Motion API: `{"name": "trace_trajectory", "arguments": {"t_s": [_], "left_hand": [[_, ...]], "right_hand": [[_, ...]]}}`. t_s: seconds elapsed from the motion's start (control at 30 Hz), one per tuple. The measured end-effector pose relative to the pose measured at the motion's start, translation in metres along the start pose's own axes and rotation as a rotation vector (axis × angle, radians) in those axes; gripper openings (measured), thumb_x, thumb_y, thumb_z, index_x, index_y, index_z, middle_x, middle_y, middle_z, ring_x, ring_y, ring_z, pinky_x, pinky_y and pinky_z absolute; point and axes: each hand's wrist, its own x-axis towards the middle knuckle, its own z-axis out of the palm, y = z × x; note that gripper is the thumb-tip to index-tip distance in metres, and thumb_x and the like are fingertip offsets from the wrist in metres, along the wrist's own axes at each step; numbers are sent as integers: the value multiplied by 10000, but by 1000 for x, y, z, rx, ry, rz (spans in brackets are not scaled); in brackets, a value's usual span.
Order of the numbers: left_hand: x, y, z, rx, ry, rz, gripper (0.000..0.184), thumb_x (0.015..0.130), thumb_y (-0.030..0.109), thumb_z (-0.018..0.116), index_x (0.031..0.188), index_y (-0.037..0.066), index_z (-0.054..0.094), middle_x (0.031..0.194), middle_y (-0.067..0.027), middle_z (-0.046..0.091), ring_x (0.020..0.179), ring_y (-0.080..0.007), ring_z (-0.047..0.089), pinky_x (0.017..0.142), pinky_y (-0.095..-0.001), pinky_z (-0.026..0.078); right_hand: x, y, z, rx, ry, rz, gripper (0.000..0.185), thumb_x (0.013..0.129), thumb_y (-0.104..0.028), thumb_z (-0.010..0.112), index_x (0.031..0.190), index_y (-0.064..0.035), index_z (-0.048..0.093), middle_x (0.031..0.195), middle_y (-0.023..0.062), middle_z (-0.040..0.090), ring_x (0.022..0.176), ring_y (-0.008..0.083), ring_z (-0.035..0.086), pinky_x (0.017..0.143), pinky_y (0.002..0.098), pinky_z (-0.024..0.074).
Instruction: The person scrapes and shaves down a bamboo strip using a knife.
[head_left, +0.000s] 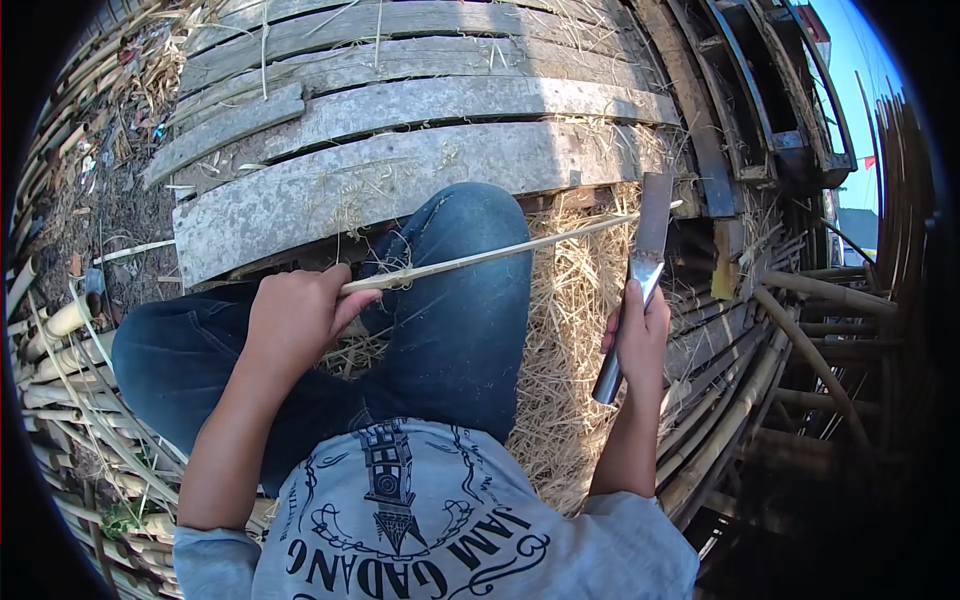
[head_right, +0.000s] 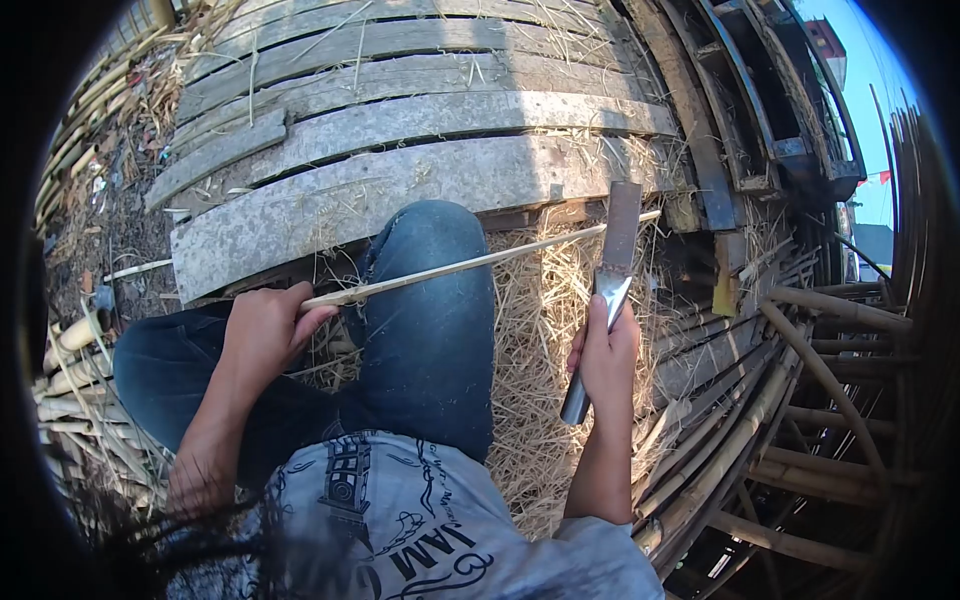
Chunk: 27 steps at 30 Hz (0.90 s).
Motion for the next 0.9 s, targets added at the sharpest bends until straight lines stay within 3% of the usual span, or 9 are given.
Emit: {"name": "trace_trajectory", "arguments": {"t_s": [0.17,0.2,0.27,0.33,0.43,0.6,0.73,0.8,0.9], "left_hand": [[-2,0,12,-69,29,19,429,882,484,618,730,84,587,556,-114,583,537,-325,608,503,-423,469],[-2,3,9,-75,28,18,429,882,484,618,730,84,587,556,-114,583,537,-325,608,503,-423,469],[-1,4,-3,-31,28,6,428,881,483,617,734,82,592,561,-111,588,544,-326,610,508,-422,471],[-1,3,1,-36,1,-16,429,876,485,622,732,81,600,559,-109,590,547,-322,614,510,-419,472],[1,3,10,-56,36,28,428,870,489,628,734,83,609,554,-105,589,547,-319,615,510,-416,472],[0,3,4,-40,18,-18,427,861,483,644,719,83,603,552,-112,583,537,-326,604,504,-425,463],[1,5,10,-40,58,5,434,860,486,643,708,83,595,551,-114,582,537,-324,606,501,-425,460],[3,7,-3,14,28,-9,442,861,496,637,705,85,589,548,-109,580,528,-320,603,497,-418,458],[2,2,11,12,45,8,448,861,504,633,702,88,584,543,-100,577,513,-313,598,489,-408,454]], "right_hand": [[10,-7,-23,71,82,28,332,1029,-368,411,868,-82,462,547,17,467,388,106,471,351,240,397],[9,0,-20,55,-8,47,335,1026,-373,418,868,-82,466,552,25,481,388,109,475,352,239,396],[1,2,-11,-39,-186,17,335,1024,-375,422,874,-79,470,559,35,499,385,112,477,350,239,393],[5,-6,-24,14,-189,59,330,1026,-370,418,868,-85,473,562,34,506,387,109,481,346,232,387],[13,4,-19,93,39,21,313,1031,-366,408,886,-93,458,561,23,495,387,106,478,341,233,389],[14,2,-36,9,-133,59,333,1038,-342,395,881,-58,471,573,31,500,398,98,473,359,245,387],[20,1,-26,24,-33,50,324,1031,-362,412,898,-74,480,553,27,493,380,108,468,342,246,386],[7,-8,-17,-65,-268,46,319,1032,-350,411,911,-65,485,573,36,509,385,115,478,367,248,392],[20,-7,-30,24,-136,26,310,1033,-341,407,901,-69,477,560,31,498,385,114,480,358,245,387]]}}
